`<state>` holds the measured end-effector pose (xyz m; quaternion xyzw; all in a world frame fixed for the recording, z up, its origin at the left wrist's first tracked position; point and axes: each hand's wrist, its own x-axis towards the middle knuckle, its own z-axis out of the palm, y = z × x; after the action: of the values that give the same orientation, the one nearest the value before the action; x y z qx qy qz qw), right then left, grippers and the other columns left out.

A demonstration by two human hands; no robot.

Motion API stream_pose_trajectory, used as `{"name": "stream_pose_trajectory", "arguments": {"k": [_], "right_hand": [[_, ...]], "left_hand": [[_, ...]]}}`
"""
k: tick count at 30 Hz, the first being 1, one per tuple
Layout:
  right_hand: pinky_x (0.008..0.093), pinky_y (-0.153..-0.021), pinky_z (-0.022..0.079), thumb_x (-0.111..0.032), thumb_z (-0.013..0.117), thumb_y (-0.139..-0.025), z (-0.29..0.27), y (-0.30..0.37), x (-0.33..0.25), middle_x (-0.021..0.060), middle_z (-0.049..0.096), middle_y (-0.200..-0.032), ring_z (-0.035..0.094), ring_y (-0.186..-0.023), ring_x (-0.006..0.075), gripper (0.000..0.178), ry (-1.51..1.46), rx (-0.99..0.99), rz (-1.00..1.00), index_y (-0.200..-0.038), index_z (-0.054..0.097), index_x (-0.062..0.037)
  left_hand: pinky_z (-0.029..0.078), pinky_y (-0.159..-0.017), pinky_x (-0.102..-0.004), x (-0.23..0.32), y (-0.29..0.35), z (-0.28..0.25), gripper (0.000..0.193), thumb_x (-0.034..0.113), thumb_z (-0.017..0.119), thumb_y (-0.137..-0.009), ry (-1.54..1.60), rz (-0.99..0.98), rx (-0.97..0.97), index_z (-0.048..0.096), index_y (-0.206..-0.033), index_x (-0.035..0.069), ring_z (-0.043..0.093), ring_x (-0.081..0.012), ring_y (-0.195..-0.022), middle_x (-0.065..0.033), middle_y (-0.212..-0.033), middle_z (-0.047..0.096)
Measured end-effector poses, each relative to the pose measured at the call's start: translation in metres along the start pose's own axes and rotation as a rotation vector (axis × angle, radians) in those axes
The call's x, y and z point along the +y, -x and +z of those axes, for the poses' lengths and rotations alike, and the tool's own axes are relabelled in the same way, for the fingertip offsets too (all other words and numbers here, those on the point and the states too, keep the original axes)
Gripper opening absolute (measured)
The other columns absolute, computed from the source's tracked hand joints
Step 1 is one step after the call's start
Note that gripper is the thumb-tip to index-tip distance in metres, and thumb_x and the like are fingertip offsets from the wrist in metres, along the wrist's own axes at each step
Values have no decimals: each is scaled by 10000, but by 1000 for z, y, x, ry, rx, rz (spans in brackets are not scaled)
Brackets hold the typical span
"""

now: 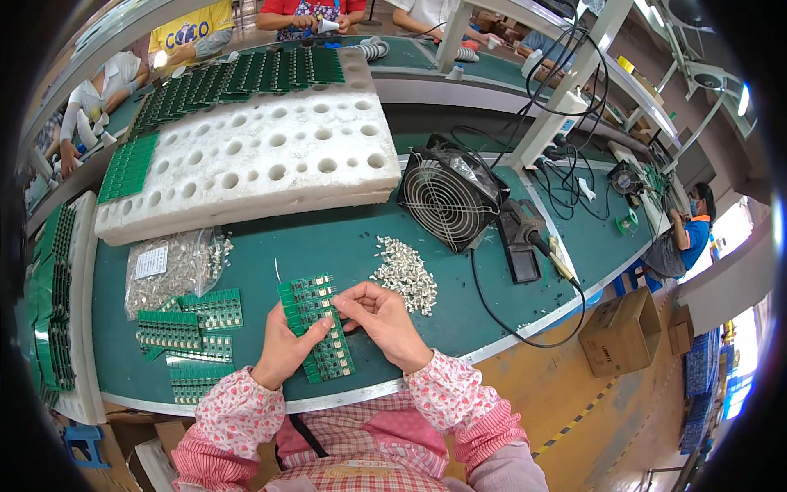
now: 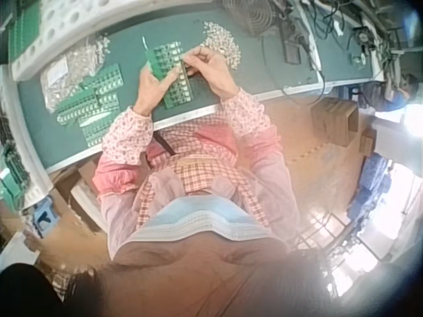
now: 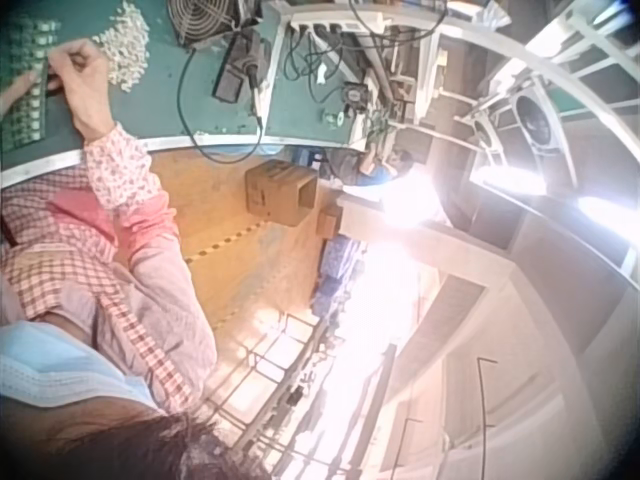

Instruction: The person solders electronic components onto a circuit board strip using a soldering iron and wire, places it onto a rack, inserts components into another circuit board strip by hand, and solders them in place.

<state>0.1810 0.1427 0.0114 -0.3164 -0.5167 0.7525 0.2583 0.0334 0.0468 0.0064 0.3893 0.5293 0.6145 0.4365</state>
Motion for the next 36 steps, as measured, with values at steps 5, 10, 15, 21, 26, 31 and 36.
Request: {"name": "stream_pose_trajectory", "arguments": {"k": [5, 10, 15, 21, 26, 31, 36], "right_hand": [[219, -718, 500, -123, 654, -897, 4, 4, 3, 49, 644, -870, 603, -797, 77, 149, 26, 29, -112, -933, 586, 4], [217, -745, 499, -97, 638, -905, 9, 9, 15, 67, 636, -885, 594, -819, 76, 124, -18, 103, -251, -918, 559, -4], [238, -735, 495, -64, 678, -856, -7, 7, -10, 30, 638, -916, 593, -807, 83, 124, 549, 343, -362, -947, 618, -4], [366, -792, 451, -88, 708, -763, -51, -5, -22, 51, 643, -923, 554, -917, 260, 165, 1295, 289, -755, -926, 685, -72], [358, -800, 431, -105, 714, -752, -43, -26, -17, 25, 633, -893, 546, -942, 225, 160, 1512, 207, -826, -908, 689, -79], [364, -793, 431, -103, 711, -756, -35, -33, -17, 27, 631, -881, 557, -902, 232, 109, 1588, 155, -858, -854, 672, -72], [368, -715, 472, -75, 709, -776, -22, -12, -12, 77, 637, -827, 600, -749, 265, 92, 1231, 193, -707, -836, 645, -48]], "left_hand": [[515, -772, -262, 0, 1, 2, 311, 47, 713, -805, -12, 32, -13, 585, -1085, 6, 619, -99, -872, -34, -982, 659], [514, -772, -262, 1, 0, 2, 344, 54, 719, -806, -46, 59, -94, 567, -1111, 8, 616, -99, -887, -36, -1007, 651], [516, -757, -259, -3, 0, -4, 343, 38, 707, -816, 37, -76, -70, 558, -1124, 23, 612, -97, -873, -34, -1005, 643], [527, -715, -261, -1, -7, -2, 302, 25, 705, -821, 273, -151, 54, 571, -1091, 19, 616, -99, -818, -29, -959, 647], [526, -700, -259, -3, -6, -5, 285, 21, 700, -825, 266, -142, 66, 573, -1080, 18, 615, -94, -813, -29, -952, 648], [526, -705, -257, -4, -6, -4, 282, 33, 708, -822, 251, -134, 84, 575, -1070, 10, 620, -93, -807, -32, -948, 656], [526, -720, -259, -7, -5, -6, 286, 54, 721, -818, 209, -105, 75, 581, -1062, 0, 625, -89, -825, -40, -968, 661]]}}
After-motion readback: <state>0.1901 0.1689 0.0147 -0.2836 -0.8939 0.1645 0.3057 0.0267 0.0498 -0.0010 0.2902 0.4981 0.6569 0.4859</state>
